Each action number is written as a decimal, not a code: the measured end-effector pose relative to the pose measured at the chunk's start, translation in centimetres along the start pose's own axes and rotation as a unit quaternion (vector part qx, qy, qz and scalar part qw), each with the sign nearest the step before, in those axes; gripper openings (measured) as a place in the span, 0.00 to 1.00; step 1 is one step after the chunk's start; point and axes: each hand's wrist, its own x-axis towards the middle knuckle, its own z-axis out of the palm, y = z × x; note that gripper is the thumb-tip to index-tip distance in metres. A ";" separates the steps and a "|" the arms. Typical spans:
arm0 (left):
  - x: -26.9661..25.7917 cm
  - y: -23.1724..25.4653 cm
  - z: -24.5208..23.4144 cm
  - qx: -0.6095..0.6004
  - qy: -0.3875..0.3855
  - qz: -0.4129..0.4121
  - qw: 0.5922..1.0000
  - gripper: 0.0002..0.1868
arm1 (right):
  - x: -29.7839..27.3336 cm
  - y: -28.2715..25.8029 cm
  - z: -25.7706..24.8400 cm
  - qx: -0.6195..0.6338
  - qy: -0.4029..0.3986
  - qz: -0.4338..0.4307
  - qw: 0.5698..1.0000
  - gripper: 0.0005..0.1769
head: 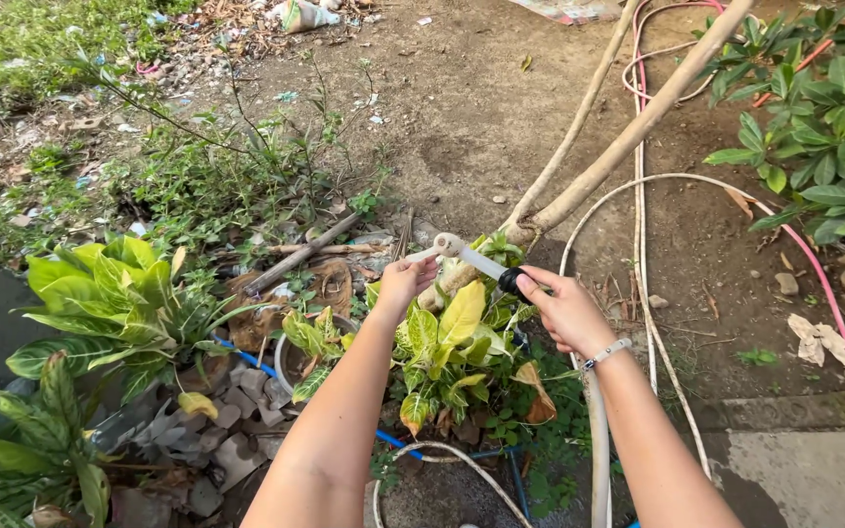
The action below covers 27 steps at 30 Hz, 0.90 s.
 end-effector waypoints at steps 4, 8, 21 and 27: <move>-1.8 1.6 1.1 0.000 0.000 0.010 1.000 0.15 | 0.1 0.5 -0.5 0.055 -0.043 0.026 0.997 0.31; -2.0 1.2 1.3 -0.009 0.012 -0.013 1.000 0.15 | 0.0 0.7 -0.4 0.076 -0.090 0.032 0.993 0.31; -5.8 -3.4 -4.4 0.090 0.051 0.023 0.994 0.14 | 0.4 3.1 2.1 0.074 -0.206 0.069 0.973 0.32; -4.7 -9.1 -5.3 0.213 0.057 0.053 0.974 0.12 | 0.2 4.3 2.0 0.070 -0.210 0.083 0.972 0.32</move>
